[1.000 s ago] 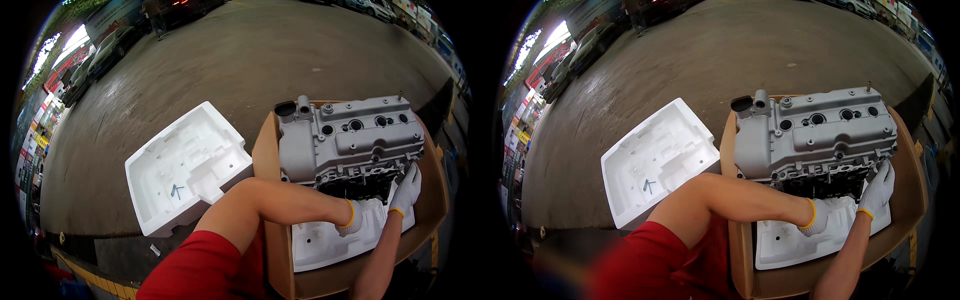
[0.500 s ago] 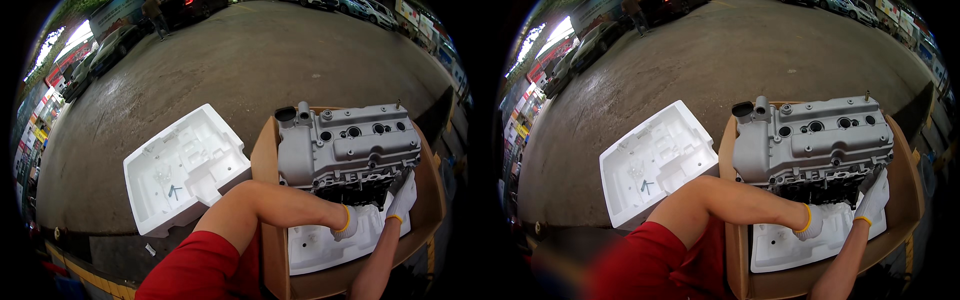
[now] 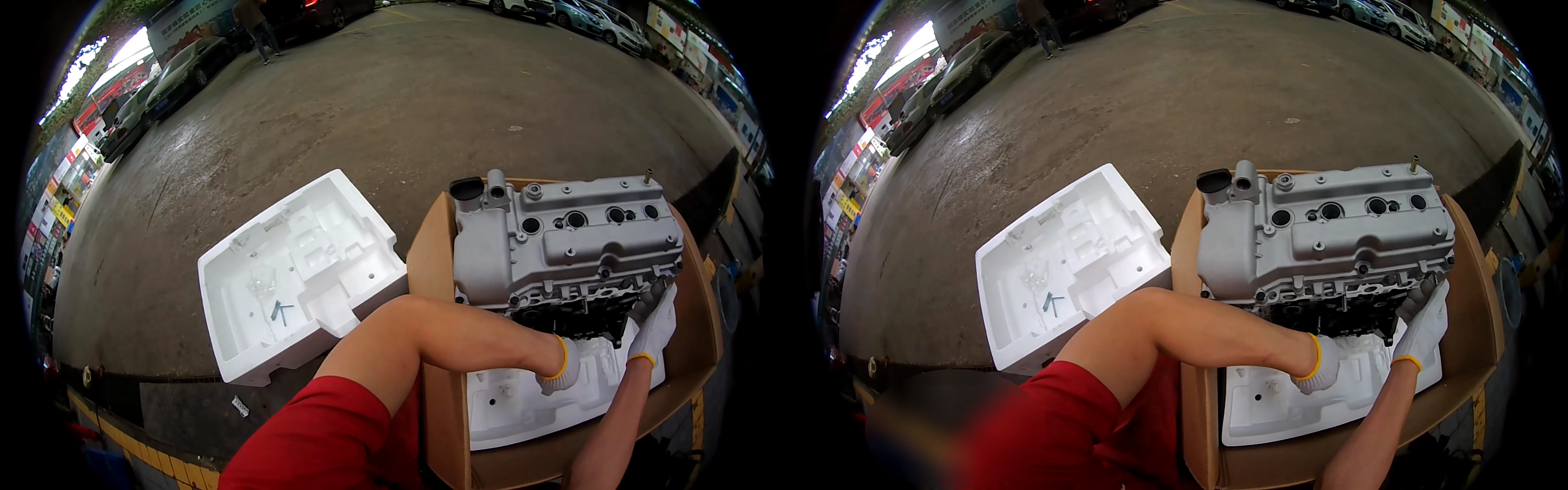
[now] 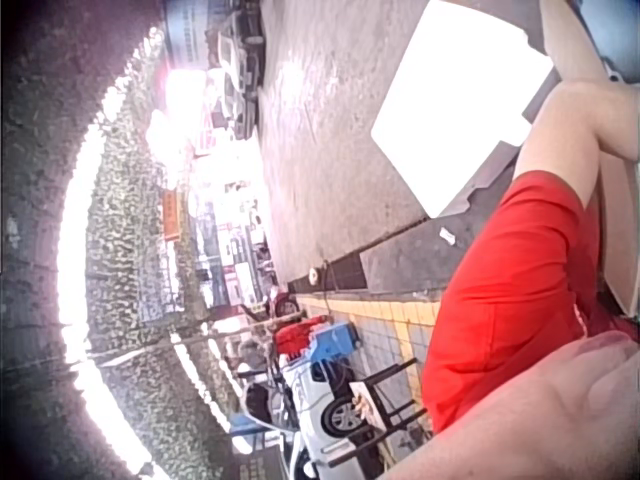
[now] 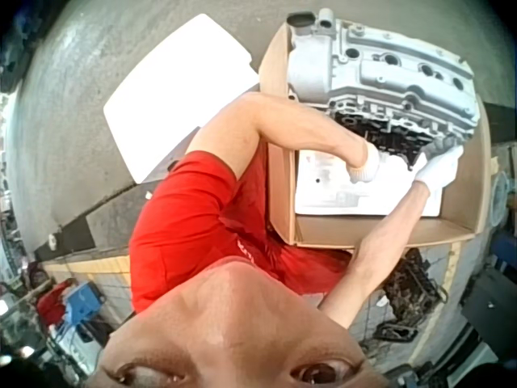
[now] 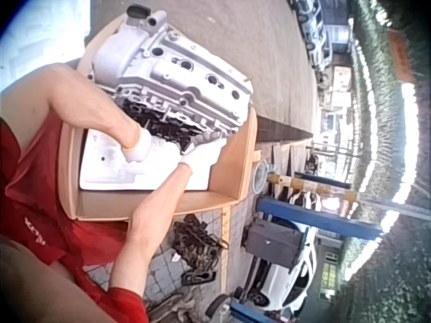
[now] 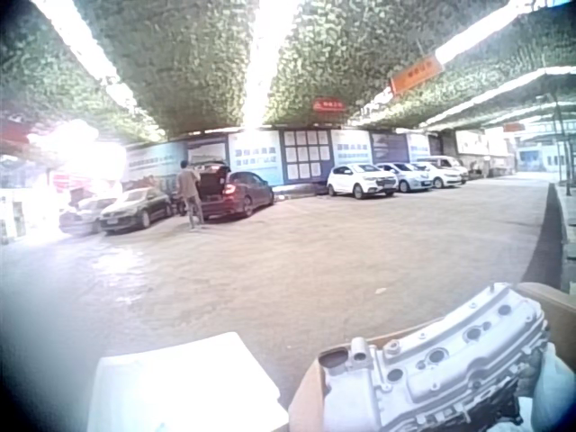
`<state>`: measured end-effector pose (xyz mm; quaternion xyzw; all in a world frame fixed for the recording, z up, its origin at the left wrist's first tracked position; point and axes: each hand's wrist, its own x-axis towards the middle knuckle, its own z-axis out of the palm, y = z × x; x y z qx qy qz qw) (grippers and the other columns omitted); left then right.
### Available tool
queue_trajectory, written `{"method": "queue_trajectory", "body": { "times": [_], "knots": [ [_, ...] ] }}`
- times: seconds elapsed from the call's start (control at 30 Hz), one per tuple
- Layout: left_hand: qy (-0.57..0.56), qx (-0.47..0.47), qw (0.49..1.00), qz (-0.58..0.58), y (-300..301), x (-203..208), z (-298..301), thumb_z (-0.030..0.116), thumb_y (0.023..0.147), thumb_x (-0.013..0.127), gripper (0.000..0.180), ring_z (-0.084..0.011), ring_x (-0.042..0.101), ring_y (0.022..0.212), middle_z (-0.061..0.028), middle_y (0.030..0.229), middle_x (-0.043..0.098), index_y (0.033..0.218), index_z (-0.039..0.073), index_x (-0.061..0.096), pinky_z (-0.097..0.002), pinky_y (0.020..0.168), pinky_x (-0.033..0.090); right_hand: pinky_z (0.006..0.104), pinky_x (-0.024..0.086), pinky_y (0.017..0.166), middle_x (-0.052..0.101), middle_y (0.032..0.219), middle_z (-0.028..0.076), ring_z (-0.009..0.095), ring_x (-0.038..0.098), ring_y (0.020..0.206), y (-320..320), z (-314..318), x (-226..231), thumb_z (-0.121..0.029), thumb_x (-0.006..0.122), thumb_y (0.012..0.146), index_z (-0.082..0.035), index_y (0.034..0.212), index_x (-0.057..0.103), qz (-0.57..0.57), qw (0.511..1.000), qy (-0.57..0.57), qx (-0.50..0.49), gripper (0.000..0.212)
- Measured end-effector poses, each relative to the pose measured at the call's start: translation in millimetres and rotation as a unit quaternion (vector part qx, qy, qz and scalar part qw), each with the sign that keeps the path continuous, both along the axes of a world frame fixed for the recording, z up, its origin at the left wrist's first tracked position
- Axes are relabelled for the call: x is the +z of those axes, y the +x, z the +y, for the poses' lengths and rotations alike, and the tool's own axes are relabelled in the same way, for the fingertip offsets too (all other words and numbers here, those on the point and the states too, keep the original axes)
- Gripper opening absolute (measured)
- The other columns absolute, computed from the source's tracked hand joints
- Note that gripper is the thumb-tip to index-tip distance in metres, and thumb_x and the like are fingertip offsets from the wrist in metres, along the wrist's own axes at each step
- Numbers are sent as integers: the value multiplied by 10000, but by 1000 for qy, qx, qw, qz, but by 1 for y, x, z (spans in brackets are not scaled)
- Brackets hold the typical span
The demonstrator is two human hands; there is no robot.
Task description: The person assembles a car engine block by hand, inserting bolts into the cylinder head and tightening them. The engine is placed in a cardboard box with protective foam, and the person handles the bolts and engine components directly.
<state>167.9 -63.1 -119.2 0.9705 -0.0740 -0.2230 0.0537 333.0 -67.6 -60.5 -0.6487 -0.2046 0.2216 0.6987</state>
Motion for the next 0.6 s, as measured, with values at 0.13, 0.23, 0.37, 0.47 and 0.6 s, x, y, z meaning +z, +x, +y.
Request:
{"method": "queue_trajectory", "body": {
  "times": [0.13, 0.23, 0.37, 0.47, 0.6],
  "knots": [
    [-11, 19, 1000, 23, 1, -11, 0, 359, 868, 745, 511, -346, 620, 1297, -111, 1399, 671, 1332, 147, 734, -467, 1093, 481, 288, 481, 613, 609, 791, -20, 97, 539, 643, 5, 0, -1, -599, 552, 1101, -63, 1117, 750, 19, 1000, -11, -3, 572],
    [-16, 29, 999, 36, 2, -13, 1, 361, 874, 746, 477, -351, 659, 1260, -113, 1360, 713, 1298, 144, 766, -469, 1069, 508, 290, 488, 619, 602, 788, -19, 98, 546, 646, 4, -2, 0, -626, 533, 1097, -43, 1128, 755, 34, 999, -15, 9, 625],
    [-20, 46, 997, 54, 5, -15, 1, 364, 882, 747, 437, -357, 711, 1210, -114, 1308, 770, 1252, 141, 809, -472, 1038, 545, 287, 489, 655, 566, 801, -31, 96, 524, 675, 17, -6, -5, -651, 506, 1097, -17, 1216, 724, 67, 995, -16, 68, 681],
    [-22, 31, 999, 2, 5, -24, 3, 374, 899, 744, 365, -363, 751, 1070, -115, 1157, 811, 1141, 118, 838, -484, 926, 585, 294, 486, 685, 544, 823, -28, 102, 502, 702, 24, -7, -9, -682, 509, 1085, -14, 1280, 690, 100, 987, 18, 122, 720],
    [-17, 32, 999, 9, 7, -28, 4, 367, 892, 747, 371, -361, 746, 1083, -119, 1182, 805, 1153, 119, 834, -482, 935, 582, 306, 480, 698, 550, 885, -4, 120, 502, 749, 24, -6, -12, -728, 556, 1046, -32, 1279, 668, 135, 981, 49, 131, 742]
  ]
}}
